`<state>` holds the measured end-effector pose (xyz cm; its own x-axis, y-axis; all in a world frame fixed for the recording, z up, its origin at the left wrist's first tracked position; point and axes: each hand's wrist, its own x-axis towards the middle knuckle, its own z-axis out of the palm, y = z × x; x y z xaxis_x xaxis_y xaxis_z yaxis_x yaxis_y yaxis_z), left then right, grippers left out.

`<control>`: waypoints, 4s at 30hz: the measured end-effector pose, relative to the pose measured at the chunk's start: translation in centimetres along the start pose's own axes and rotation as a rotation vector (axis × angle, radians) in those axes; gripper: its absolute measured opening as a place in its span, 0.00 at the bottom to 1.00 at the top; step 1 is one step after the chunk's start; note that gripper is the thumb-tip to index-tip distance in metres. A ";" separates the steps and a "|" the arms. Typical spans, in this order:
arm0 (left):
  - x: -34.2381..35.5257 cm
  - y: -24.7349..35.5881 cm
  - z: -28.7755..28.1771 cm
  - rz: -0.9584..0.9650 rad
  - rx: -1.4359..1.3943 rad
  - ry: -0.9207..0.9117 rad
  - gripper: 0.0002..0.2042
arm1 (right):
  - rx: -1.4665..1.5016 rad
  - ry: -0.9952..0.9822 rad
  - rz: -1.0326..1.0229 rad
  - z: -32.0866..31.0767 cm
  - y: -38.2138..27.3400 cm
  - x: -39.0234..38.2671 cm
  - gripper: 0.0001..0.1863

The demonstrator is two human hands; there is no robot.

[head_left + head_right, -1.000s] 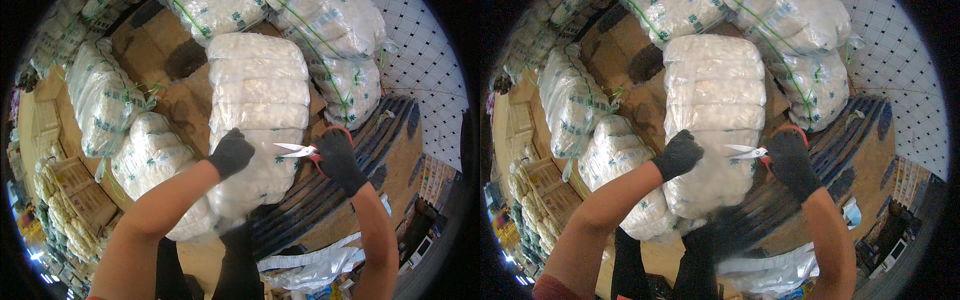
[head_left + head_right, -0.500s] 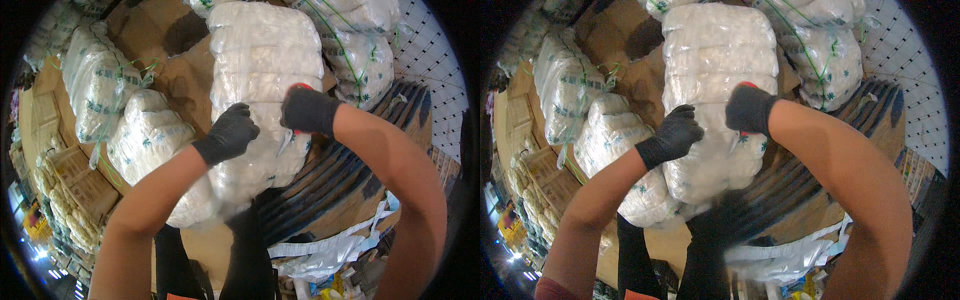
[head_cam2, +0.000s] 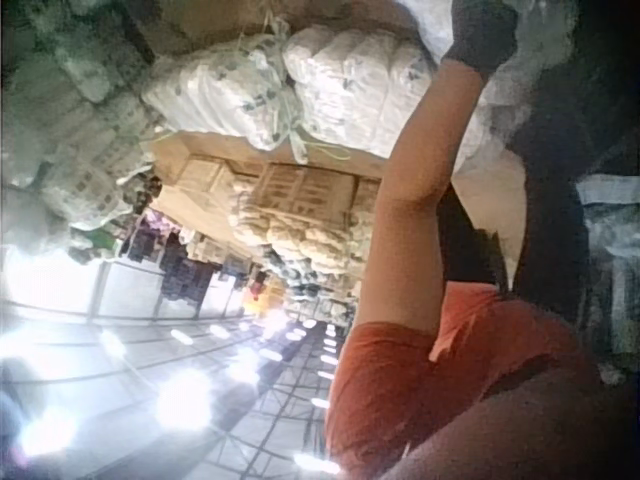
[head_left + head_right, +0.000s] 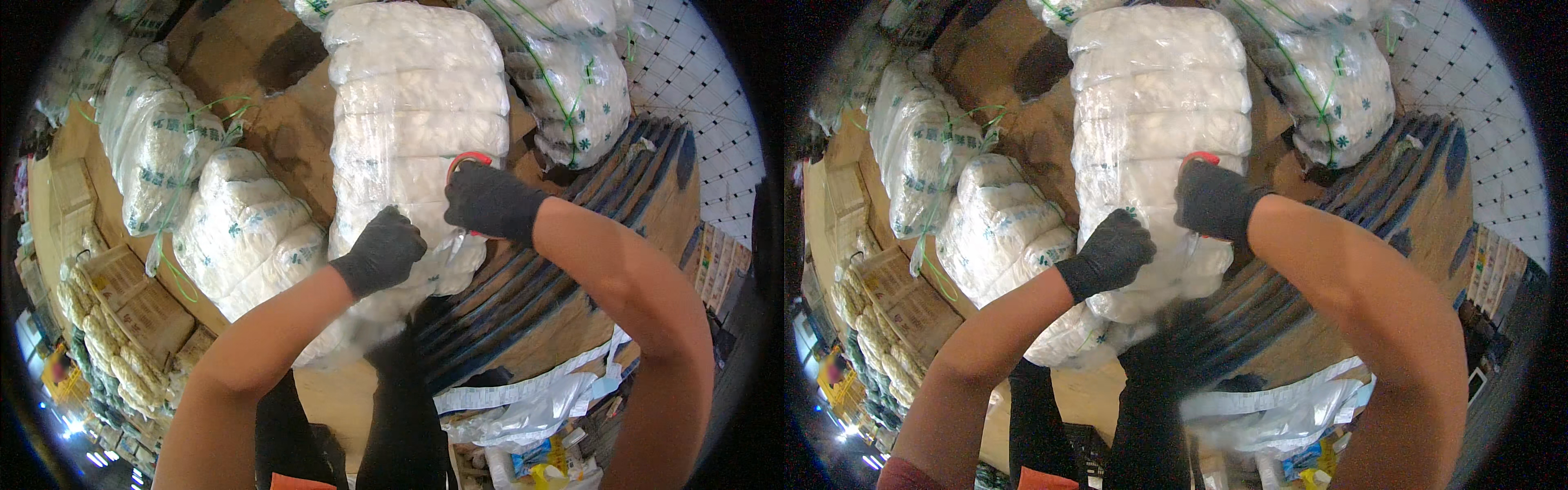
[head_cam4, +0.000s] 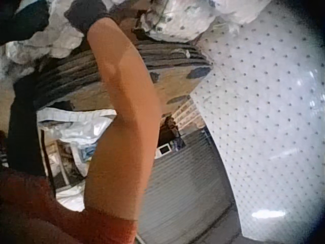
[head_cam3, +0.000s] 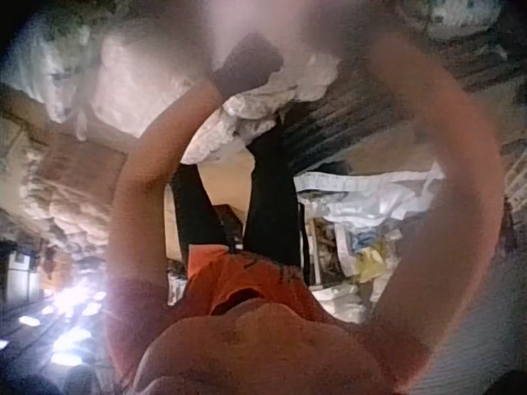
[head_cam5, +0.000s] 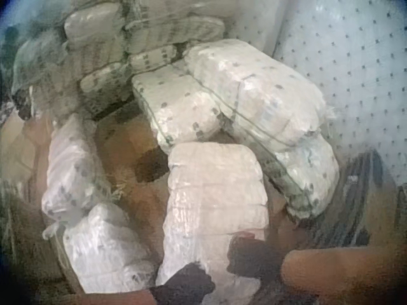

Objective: The person cuts open a large plastic-wrapped bundle of white items using red-handled scissors, then applies a long strip of printed labels to the bundle. The person smooths the labels onto the plastic and continues handling the bundle.

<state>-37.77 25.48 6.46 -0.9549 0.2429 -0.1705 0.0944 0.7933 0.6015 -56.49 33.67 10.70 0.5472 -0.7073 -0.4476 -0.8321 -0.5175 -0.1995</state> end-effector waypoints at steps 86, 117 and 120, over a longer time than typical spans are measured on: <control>-4.5 10.7 11.1 -0.293 0.294 -0.243 0.06 | 0.589 0.141 0.749 12.2 -20.4 -2.4 0.05; -4.1 11.4 10.6 -0.275 0.147 -0.390 0.11 | 0.490 0.107 0.850 11.6 -22.7 -3.6 0.05; -4.1 11.4 10.9 -0.278 0.173 -0.400 0.12 | 0.477 0.084 0.781 11.9 -22.3 -2.3 0.05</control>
<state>-29.69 39.61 5.48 -0.7717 0.1773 -0.6108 -0.0703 0.9307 0.3590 -40.28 52.59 5.82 -0.1973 -0.8144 -0.5457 -0.9070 0.3629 -0.2137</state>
